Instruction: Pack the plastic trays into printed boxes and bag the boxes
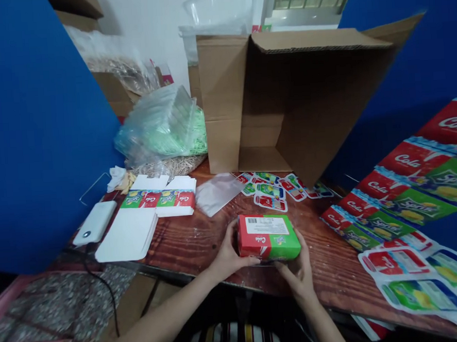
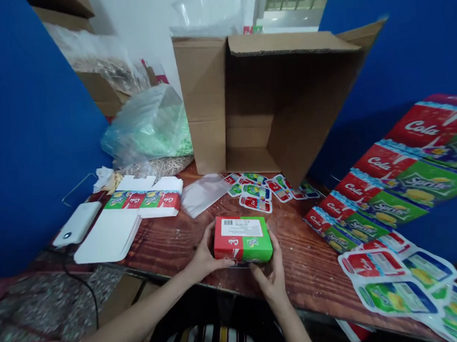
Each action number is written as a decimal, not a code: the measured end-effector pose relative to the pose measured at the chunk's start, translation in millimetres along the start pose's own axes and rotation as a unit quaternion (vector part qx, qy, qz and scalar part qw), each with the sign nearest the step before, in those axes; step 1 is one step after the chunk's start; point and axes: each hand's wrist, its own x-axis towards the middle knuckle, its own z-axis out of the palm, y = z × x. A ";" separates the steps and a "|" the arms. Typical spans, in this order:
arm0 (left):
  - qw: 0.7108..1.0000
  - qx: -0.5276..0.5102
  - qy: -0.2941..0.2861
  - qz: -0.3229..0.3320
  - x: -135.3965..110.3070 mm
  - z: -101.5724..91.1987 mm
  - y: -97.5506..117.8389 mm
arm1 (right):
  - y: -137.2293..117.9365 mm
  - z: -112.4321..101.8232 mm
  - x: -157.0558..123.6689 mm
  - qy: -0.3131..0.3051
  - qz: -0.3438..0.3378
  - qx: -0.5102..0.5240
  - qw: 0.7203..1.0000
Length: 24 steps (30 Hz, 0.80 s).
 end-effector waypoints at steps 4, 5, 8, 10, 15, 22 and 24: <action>1.000 0.008 -0.007 0.008 -0.7 -0.7 -2.0 | 9.3 -14.3 5.2 -0.019 0.045 -0.011 0.999; 1.000 0.010 -0.015 0.010 -1.3 -1.6 -1.3 | 15.3 -19.4 6.6 -0.027 0.064 -0.020 0.997; 0.996 0.016 -0.084 0.017 0.0 -12.3 4.6 | 34.9 -32.2 12.2 -0.041 0.106 -0.044 0.993; 0.990 0.027 -0.136 0.032 5.9 -30.1 12.5 | 40.6 -35.7 16.1 -0.031 0.110 -0.055 0.992; 0.961 0.265 0.056 0.046 32.7 -115.1 42.2 | 8.6 -33.4 21.7 -0.013 0.082 -0.119 0.989; 0.809 0.555 0.195 -0.002 47.8 -208.6 61.3 | -52.1 -29.4 52.3 -0.159 -0.202 -0.337 0.906; 0.808 0.573 0.137 0.009 54.0 -198.7 57.1 | -60.9 -22.3 61.3 -0.209 -0.234 -0.381 0.870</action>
